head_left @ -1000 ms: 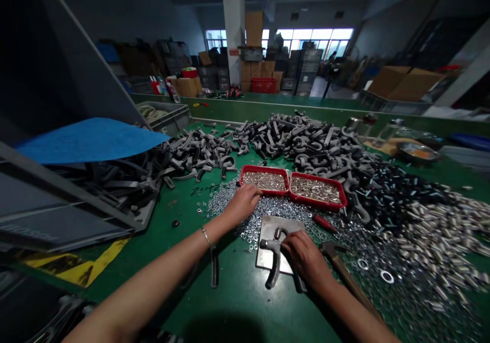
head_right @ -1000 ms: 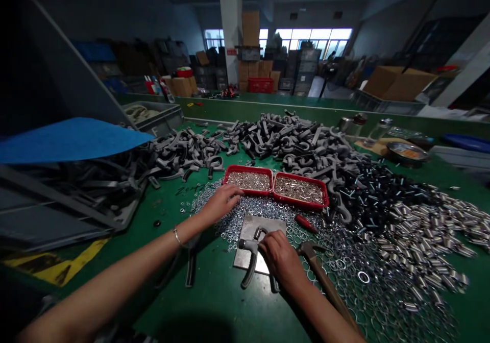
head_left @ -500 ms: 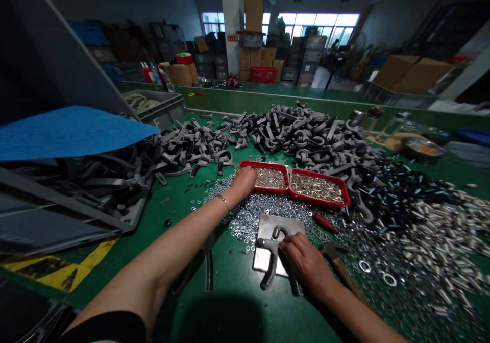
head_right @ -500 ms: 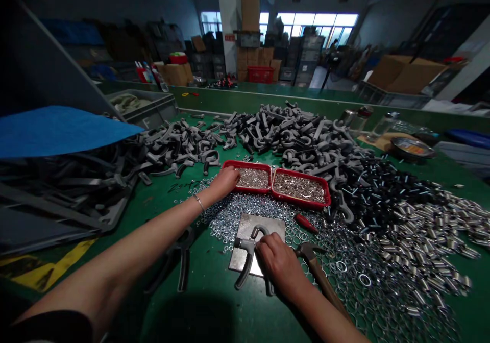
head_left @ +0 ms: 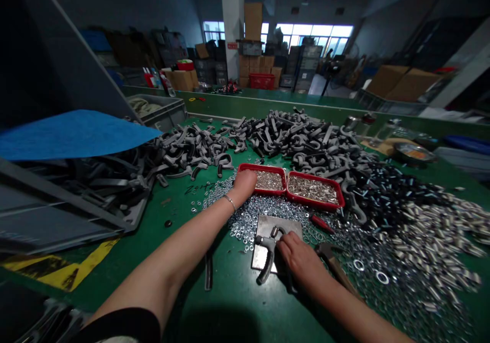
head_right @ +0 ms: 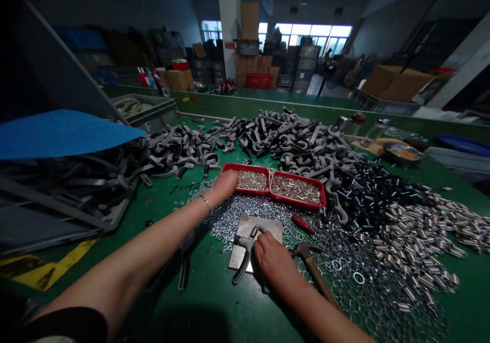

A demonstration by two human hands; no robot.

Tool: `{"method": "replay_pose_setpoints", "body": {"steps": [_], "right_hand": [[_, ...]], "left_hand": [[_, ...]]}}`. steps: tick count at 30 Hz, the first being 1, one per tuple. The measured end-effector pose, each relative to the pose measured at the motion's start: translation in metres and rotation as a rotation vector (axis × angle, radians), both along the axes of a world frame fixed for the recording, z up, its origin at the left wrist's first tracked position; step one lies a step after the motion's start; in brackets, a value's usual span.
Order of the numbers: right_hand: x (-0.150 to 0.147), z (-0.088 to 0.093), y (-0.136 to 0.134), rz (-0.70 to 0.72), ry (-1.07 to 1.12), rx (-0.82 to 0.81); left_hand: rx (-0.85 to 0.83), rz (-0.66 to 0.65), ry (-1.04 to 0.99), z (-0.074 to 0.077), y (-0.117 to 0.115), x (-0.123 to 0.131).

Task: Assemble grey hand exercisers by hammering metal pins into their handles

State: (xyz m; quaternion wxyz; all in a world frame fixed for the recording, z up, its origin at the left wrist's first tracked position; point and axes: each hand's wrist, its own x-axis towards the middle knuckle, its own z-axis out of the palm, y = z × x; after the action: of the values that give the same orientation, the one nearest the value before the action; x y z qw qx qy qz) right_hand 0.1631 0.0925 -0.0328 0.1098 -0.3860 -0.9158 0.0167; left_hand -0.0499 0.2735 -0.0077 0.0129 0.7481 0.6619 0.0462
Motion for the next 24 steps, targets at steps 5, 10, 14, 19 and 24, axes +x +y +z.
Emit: {"method": "replay_pose_setpoints", "body": {"steps": [5,10,14,19,24], "right_hand": [[0.051,0.006,-0.017,-0.120,0.135,-0.038],[0.130,-0.005,-0.064,-0.434,-0.060,0.098],[0.149,-0.009,-0.073,-0.454,-0.080,0.029],[0.128,0.012,-0.056,-0.567,0.308,-0.316],[0.078,0.041,-0.055,-0.443,0.416,-0.618]], "left_hand": [[0.052,0.021,-0.082,-0.002,-0.004,-0.002],[0.139,-0.010,-0.240,-0.007,-0.003,-0.006],[0.215,-0.092,-0.417,0.003,-0.007,-0.007],[0.229,-0.223,-0.621,0.015,-0.051,-0.008],[0.037,-0.293,-0.858,0.007,-0.114,-0.007]]}}
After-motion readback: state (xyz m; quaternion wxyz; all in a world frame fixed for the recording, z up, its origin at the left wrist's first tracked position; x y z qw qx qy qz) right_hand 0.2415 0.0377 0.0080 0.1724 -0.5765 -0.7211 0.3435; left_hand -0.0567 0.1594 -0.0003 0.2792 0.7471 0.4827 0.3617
